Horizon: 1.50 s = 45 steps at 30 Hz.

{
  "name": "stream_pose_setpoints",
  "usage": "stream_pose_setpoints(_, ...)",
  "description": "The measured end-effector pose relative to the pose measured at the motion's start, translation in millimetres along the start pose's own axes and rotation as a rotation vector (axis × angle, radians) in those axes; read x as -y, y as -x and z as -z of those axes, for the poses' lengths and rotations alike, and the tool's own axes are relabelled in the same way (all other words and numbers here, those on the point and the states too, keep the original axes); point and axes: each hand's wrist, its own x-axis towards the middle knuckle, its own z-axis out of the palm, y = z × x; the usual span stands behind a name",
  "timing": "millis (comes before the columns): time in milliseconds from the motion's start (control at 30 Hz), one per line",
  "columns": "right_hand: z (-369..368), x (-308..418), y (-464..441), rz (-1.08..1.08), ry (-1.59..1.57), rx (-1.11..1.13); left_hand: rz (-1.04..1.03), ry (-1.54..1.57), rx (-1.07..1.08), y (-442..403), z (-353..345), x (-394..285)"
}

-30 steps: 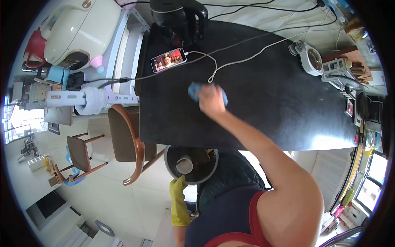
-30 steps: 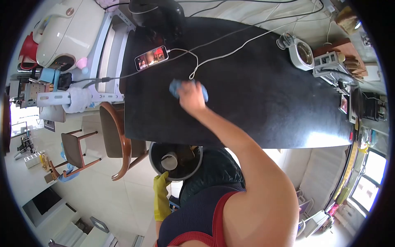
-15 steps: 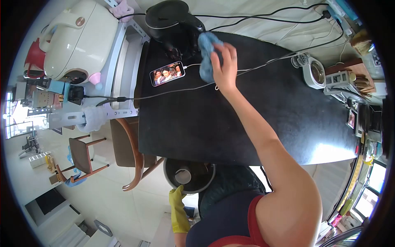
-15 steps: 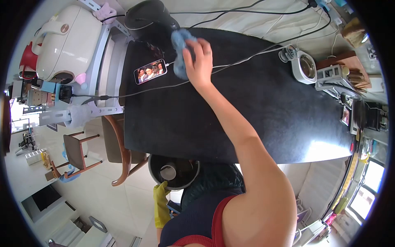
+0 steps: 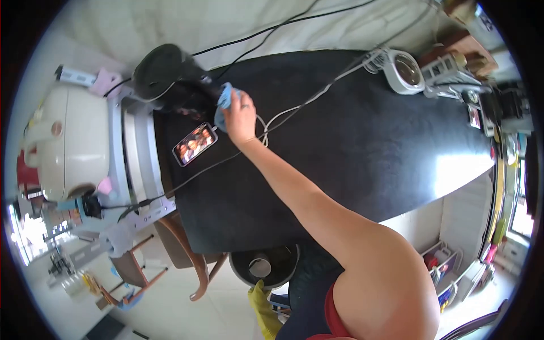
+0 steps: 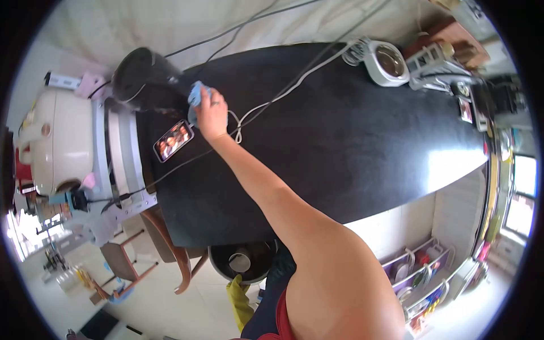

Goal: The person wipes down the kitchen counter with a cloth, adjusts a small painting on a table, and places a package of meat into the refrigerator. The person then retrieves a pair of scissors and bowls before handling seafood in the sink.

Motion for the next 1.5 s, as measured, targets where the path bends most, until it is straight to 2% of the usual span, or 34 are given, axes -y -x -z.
stream_pose_setpoints(67,-3.0,-1.5,10.0,-0.163,-0.095,0.062,0.322,0.847,-0.020,1.4,13.9,-29.0)
stream_pose_setpoints(100,0.2,-0.7,13.5,-0.319,-0.122,0.201,0.317,0.831,-0.006,3.1,23.7,-52.7)
stream_pose_setpoints(133,6.7,-0.8,17.6,-0.475,-0.153,0.342,0.406,0.892,-0.065,4.3,32.5,-79.2)
stream_pose_setpoints(167,15.1,-2.2,20.9,-0.446,-0.178,0.317,0.494,0.953,-0.129,0.9,36.9,-95.4)
stream_pose_setpoints(200,25.4,-0.8,19.3,-0.452,-0.178,0.304,0.486,0.941,-0.124,-4.3,37.6,-99.8)
stream_pose_setpoints(300,75.4,13.4,14.3,-0.321,-0.483,0.168,0.616,0.911,-0.232,-7.8,38.3,-104.1)
stream_pose_setpoints(333,95.2,13.2,16.5,-0.333,-0.536,0.173,0.570,0.878,-0.195,-4.1,39.9,-105.6)
stream_pose_setpoints(367,130.5,19.0,16.2,-0.422,-0.623,0.205,0.556,0.900,-0.178,-2.7,35.5,-102.9)
stream_pose_setpoints(400,163.4,20.1,18.8,-0.376,-0.728,0.130,0.534,0.922,-0.161,-3.7,32.9,-95.6)
stream_pose_setpoints(433,195.6,10.6,22.2,-0.497,-0.710,0.141,0.532,0.923,-0.187,-2.4,35.7,-87.7)
stream_pose_setpoints(467,223.1,-5.2,28.6,-0.556,-0.796,0.056,0.510,0.951,-0.151,-2.3,32.8,-81.9)
stream_pose_setpoints(533,280.3,-41.6,40.6,-0.595,-0.785,-0.119,0.500,0.999,-0.094,-4.6,16.7,-72.3)
stream_pose_setpoints(567,309.0,-69.7,48.8,-0.658,-0.666,-0.111,0.504,1.013,-0.102,-2.0,11.9,-68.0)
stream_pose_setpoints(600,329.2,-100.8,59.8,-0.620,-0.641,-0.153,0.500,1.023,-0.110,-1.8,10.5,-71.1)
stream_pose_setpoints(633,345.2,-123.2,70.0,-0.521,-0.377,-0.259,0.499,1.027,-0.111,1.0,8.4,-71.6)
stream_pose_setpoints(667,366.5,-145.3,82.0,-0.519,-0.048,-0.235,0.517,1.011,-0.127,1.8,6.0,-73.4)
stream_pose_setpoints(733,390.5,-182.8,110.6,-0.470,0.208,-0.252,0.527,0.996,-0.126,-0.6,-1.8,-81.5)
stream_pose_setpoints(800,399.8,-198.9,134.4,-0.119,0.534,-0.065,0.549,0.969,-0.124,3.9,-11.0,-85.6)
stream_pose_setpoints(833,393.7,-187.6,145.6,-0.129,0.717,0.077,0.553,0.968,-0.121,6.7,-16.1,-88.4)
stream_pose_setpoints(867,388.4,-188.1,147.0,-0.110,0.752,0.177,0.561,0.967,-0.132,10.6,-21.3,-91.4)
stream_pose_setpoints(933,374.1,-200.6,128.1,-0.167,0.745,0.170,0.586,0.967,-0.161,19.6,-31.9,-99.0)
stream_pose_setpoints(1033,330.8,-235.3,62.5,-0.135,0.713,0.168,0.641,1.082,-0.247,40.4,-54.4,-116.4)
stream_pose_setpoints(1167,246.2,-274.0,-50.0,0.014,0.709,0.186,0.724,1.098,-0.324,64.2,-81.9,-130.1)
stream_pose_setpoints(1267,198.6,-277.6,-90.6,0.124,0.693,0.193,0.807,1.113,-0.364,83.4,-94.9,-150.1)
stream_pose_setpoints(1333,187.3,-258.5,-82.5,0.273,0.574,0.278,0.838,1.101,-0.342,87.5,-102.9,-159.6)
stream_pose_setpoints(1400,181.6,-210.2,-34.6,0.421,0.489,0.428,0.869,1.100,-0.372,81.7,-110.5,-157.8)
stream_pose_setpoints(1467,200.9,-136.7,37.5,0.519,0.649,0.552,0.884,1.093,-0.375,82.0,-114.2,-154.5)
stream_pose_setpoints(1500,223.8,-108.0,73.0,0.595,0.403,0.649,0.854,1.106,-0.362,78.5,-115.0,-154.3)
